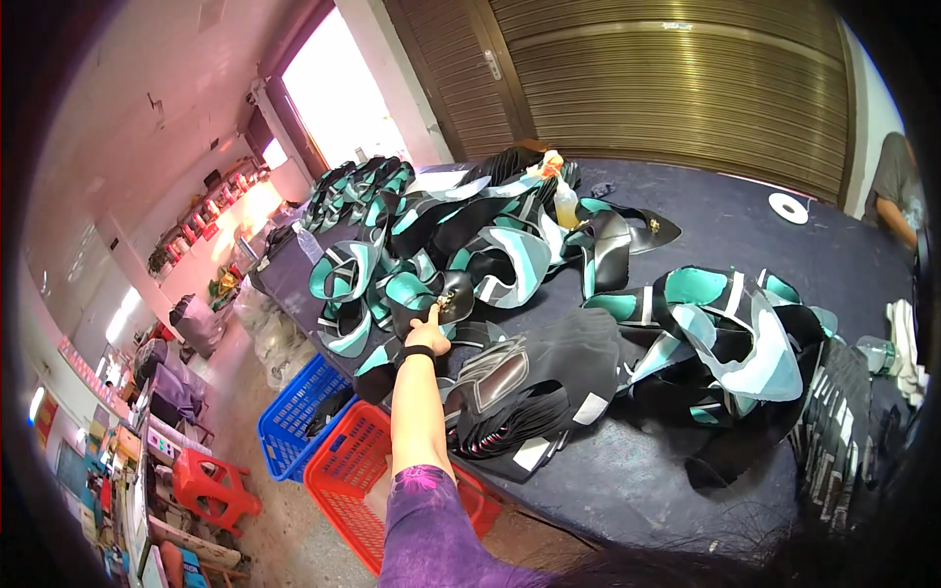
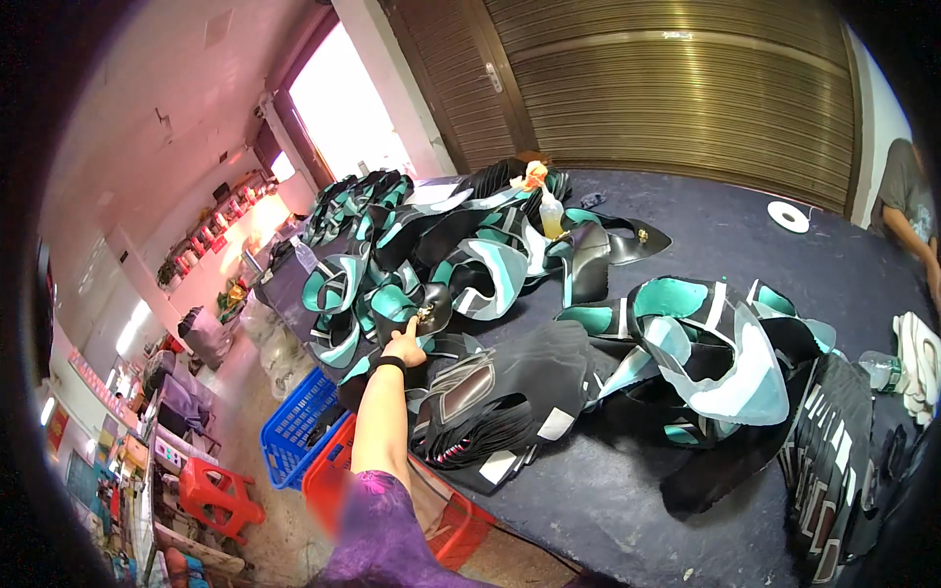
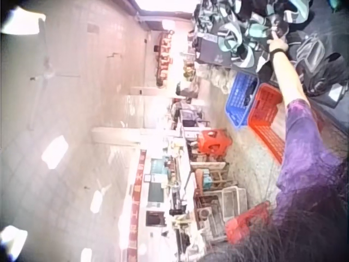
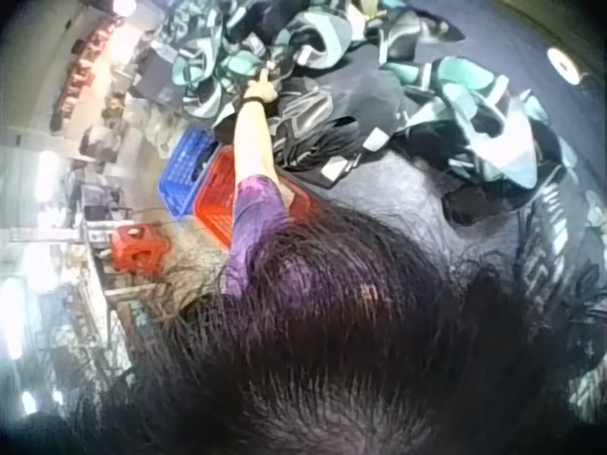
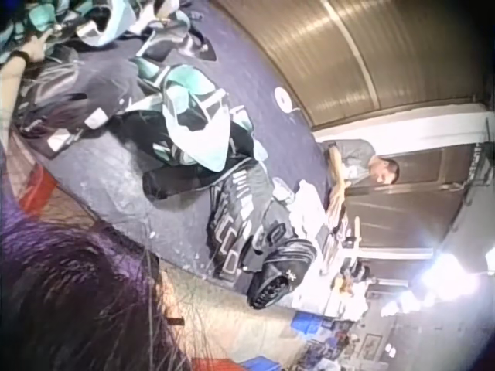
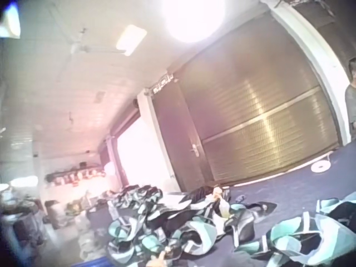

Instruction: The recorder is inspecting and organizing various black and green shoe upper components on a large assembly table.

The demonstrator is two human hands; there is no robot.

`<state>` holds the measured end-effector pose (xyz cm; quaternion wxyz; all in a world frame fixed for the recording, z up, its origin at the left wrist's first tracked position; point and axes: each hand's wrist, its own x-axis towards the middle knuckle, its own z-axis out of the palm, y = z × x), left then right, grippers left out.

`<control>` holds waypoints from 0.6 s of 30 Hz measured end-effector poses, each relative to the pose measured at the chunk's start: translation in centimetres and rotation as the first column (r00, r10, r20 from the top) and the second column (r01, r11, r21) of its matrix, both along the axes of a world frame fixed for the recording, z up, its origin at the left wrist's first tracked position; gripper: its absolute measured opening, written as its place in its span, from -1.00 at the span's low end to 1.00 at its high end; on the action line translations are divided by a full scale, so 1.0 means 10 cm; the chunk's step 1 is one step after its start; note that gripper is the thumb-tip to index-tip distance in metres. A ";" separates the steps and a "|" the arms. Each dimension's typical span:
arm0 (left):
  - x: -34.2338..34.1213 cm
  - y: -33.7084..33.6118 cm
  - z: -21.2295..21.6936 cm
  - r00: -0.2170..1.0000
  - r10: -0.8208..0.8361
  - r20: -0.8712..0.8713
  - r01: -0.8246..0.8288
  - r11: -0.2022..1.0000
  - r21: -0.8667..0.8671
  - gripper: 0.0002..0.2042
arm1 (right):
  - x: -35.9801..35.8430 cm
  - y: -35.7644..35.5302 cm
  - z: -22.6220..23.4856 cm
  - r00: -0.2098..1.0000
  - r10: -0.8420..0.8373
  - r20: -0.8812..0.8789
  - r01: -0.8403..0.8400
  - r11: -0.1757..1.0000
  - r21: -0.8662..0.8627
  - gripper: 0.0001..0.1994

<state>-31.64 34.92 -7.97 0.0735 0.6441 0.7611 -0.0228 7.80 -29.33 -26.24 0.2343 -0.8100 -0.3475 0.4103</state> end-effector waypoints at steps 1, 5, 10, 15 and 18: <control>-0.03 -0.01 -0.06 1.000 -0.006 -0.023 0.008 0.995 0.096 -0.21 | 0.01 -0.02 -0.01 1.000 0.026 0.017 -0.026 1.000 0.009 -0.75; -0.10 -0.06 -0.24 0.951 -0.105 -0.290 0.219 0.892 0.395 -0.59 | 0.03 -0.06 -0.03 0.989 0.114 0.095 -0.120 0.991 0.061 -0.73; -0.15 -0.13 -0.12 0.888 -0.203 -0.413 0.399 0.785 0.473 -0.83 | 0.06 -0.03 0.02 0.950 0.192 0.246 -0.236 0.958 0.163 -0.70; -0.12 -0.28 0.22 0.894 -0.146 -0.425 0.371 0.773 0.515 -0.83 | 0.14 -0.07 -0.01 0.954 0.253 0.162 -0.271 0.957 0.102 -0.69; -0.07 -0.38 0.59 0.856 -0.184 -0.484 0.480 0.629 0.612 -0.87 | 0.17 -0.11 -0.12 0.953 0.260 0.154 -0.284 0.946 0.159 -0.69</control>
